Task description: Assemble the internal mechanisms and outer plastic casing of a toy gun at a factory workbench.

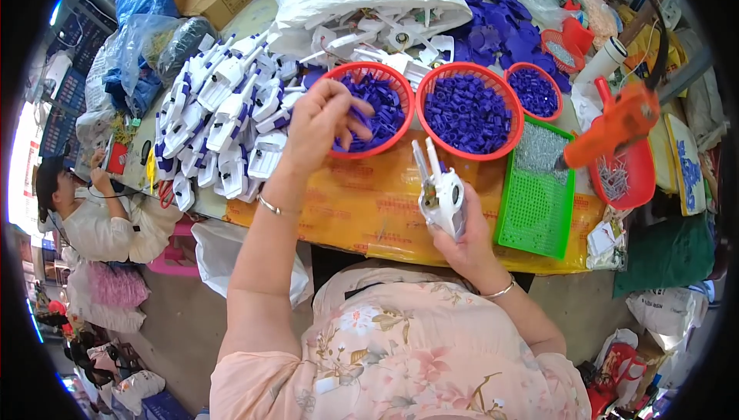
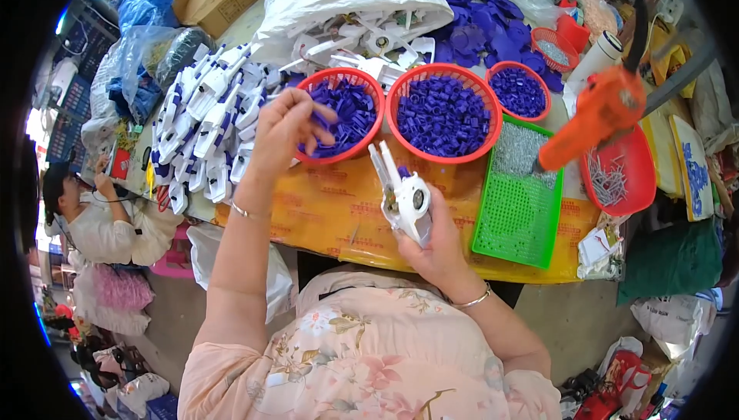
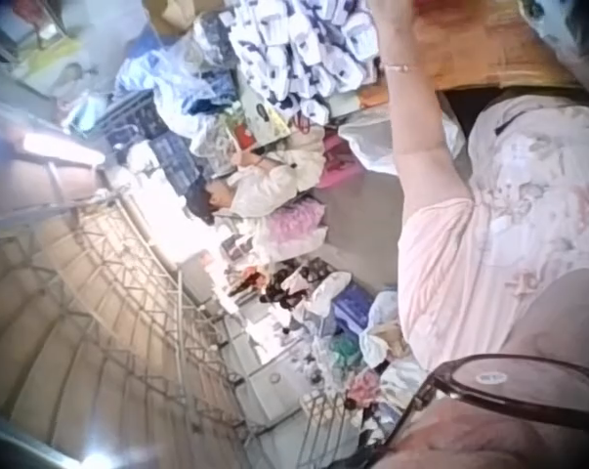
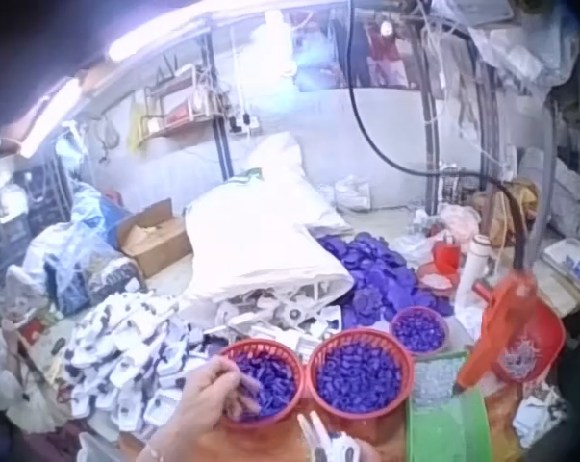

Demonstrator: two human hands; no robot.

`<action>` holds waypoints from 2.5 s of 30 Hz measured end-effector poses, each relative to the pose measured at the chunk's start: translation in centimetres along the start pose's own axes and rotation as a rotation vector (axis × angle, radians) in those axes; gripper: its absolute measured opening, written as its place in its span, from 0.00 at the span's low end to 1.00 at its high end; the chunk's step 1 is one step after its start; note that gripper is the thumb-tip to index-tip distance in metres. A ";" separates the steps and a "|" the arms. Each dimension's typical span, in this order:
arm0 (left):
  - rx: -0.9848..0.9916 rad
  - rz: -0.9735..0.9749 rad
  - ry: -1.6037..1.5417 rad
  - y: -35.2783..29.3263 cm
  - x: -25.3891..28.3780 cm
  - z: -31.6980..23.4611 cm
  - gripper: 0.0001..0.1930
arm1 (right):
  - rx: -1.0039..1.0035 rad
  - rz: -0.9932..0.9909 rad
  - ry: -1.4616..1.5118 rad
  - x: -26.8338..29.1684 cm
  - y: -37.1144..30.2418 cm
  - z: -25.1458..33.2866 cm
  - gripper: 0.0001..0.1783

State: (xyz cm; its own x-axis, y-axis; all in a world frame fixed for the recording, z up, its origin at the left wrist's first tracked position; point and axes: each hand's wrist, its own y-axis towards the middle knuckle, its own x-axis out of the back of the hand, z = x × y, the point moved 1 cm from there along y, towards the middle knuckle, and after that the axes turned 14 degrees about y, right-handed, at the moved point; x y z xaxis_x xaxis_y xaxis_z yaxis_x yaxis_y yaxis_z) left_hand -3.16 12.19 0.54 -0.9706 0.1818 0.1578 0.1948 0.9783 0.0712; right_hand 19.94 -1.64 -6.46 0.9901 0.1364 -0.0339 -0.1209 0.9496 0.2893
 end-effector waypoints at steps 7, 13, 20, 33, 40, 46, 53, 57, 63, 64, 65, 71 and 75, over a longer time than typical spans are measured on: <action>0.203 0.074 -0.127 -7.6 -5.6 1.8 0.05 | -0.070 -0.015 0.046 0.3 0.0 1.1 0.36; 0.279 0.160 -0.380 -9.5 -5.9 2.4 0.05 | -0.065 -0.025 0.004 0.9 0.1 0.5 0.37; 0.149 0.095 -0.264 -9.5 -4.5 1.9 0.10 | -0.110 -0.040 0.095 0.6 0.0 0.6 0.36; -0.256 0.199 0.530 -10.6 -7.6 3.7 0.13 | -0.153 -0.045 0.114 0.5 -0.1 0.5 0.36; -0.566 0.187 0.867 -10.1 -7.7 4.8 0.11 | -0.147 -0.047 0.071 0.6 -0.2 0.6 0.35; -0.482 0.369 1.115 -8.4 -7.8 5.4 0.08 | -0.149 -0.063 0.039 0.6 -0.2 0.8 0.35; -0.506 0.492 1.234 -7.4 -8.0 3.6 0.08 | -0.158 -0.061 0.014 0.8 -0.2 1.0 0.35; -0.536 0.431 1.178 -7.3 -7.6 3.9 0.09 | -0.156 -0.077 0.005 0.7 -0.1 0.7 0.36; -0.412 0.390 0.919 -6.6 -6.4 3.8 0.11 | -0.166 -0.077 0.004 0.8 -0.2 0.7 0.37; -0.411 0.390 0.920 -6.4 -6.2 3.7 0.11 | -0.169 -0.080 -0.001 0.8 -0.2 0.7 0.37; -0.416 0.382 0.944 -6.2 -6.0 3.6 0.10 | -0.169 -0.080 0.000 0.8 -0.2 0.7 0.37; -0.505 0.335 1.007 -5.7 -5.7 3.0 0.09 | -0.190 -0.101 -0.012 0.9 -0.3 0.6 0.37; -0.636 0.403 1.081 -5.8 -6.7 3.9 0.11 | -0.177 -0.096 -0.021 0.9 -0.2 0.5 0.37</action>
State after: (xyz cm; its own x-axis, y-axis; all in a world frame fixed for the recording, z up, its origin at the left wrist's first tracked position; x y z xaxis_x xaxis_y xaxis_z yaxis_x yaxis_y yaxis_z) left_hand 1.66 5.71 -4.77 -0.2852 -0.0135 0.9584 0.7623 0.6029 0.2354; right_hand 20.88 -1.90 -6.07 0.9987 0.0383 -0.0325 -0.0344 0.9930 0.1129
